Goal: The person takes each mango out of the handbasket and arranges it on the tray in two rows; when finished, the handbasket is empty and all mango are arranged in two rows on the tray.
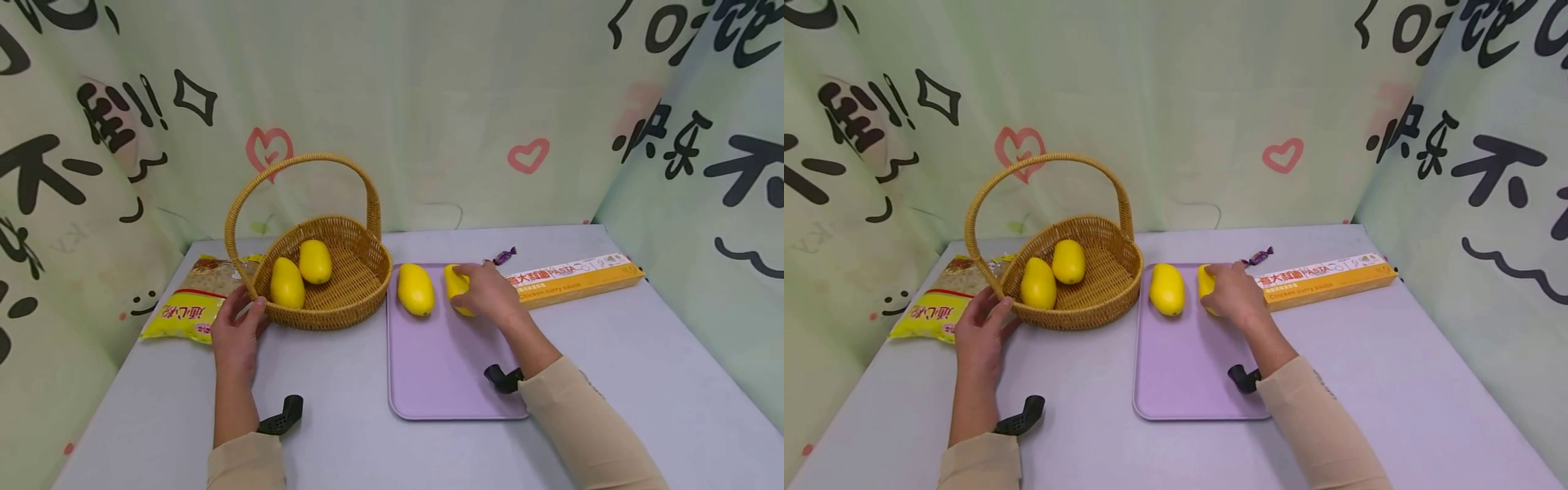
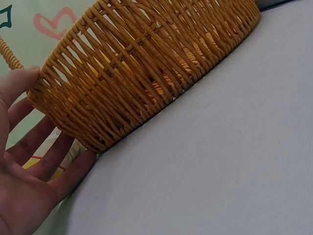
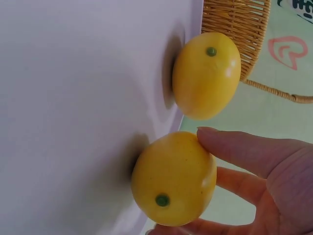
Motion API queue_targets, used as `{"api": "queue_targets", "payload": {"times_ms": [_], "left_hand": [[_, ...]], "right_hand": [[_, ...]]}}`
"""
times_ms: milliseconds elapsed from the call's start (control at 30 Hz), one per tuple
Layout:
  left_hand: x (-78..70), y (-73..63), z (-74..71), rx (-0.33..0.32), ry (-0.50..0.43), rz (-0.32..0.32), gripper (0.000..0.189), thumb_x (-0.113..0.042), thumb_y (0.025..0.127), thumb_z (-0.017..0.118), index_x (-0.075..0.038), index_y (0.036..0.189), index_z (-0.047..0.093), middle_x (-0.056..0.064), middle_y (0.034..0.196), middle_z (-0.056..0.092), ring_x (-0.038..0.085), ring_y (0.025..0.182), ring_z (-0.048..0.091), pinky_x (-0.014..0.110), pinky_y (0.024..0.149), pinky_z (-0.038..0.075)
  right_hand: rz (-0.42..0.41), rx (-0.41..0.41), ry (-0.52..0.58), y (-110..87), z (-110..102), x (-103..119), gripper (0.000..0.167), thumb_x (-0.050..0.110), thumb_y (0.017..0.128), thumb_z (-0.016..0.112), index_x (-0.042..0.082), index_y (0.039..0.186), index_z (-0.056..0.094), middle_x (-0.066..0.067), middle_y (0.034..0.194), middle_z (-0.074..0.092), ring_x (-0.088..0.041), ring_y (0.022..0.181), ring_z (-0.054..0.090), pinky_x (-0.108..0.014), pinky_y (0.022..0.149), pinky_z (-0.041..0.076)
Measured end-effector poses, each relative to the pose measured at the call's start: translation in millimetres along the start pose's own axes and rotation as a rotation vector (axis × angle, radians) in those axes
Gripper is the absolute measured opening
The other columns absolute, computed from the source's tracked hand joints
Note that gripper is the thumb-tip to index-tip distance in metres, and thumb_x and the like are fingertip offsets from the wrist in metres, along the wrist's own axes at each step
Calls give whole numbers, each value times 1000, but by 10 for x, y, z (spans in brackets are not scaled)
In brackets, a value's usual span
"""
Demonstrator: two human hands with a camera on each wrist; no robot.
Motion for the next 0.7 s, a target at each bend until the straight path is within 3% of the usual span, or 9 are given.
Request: {"api": "queue_targets", "payload": {"times_ms": [167,400,700], "left_hand": [[2,5,1,4,5,1,59,-33,100,70,-34,154,48,1,158,47,21,140,51,39,114,50],[0,2,9,3,-1,4,57,-32,100,70,-35,153,49,1,157,48,20,138,51,38,113,50],[12,6,3,-4,5,6,56,-31,100,70,-34,153,50,1,156,48,21,139,51,38,113,50]], "right_hand": [[9,-8,-20,-21,-14,27,67,25,91,73,9,152,51,-29,156,44,-49,141,43,-66,111,43],[19,-16,-65,-44,-69,60,67,30,90,74,11,151,53,-28,137,54,-40,112,57,-54,91,55],[-34,-38,-67,-87,-299,258,65,29,93,73,12,152,52,-27,143,54,-39,119,54,-55,93,56]]}}
Point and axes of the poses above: each hand's wrist, its own y-axis towards the middle knuckle, its own z-axis out of the palm, x = y × z, the point moved 1 cm from there along y, towards the middle knuckle
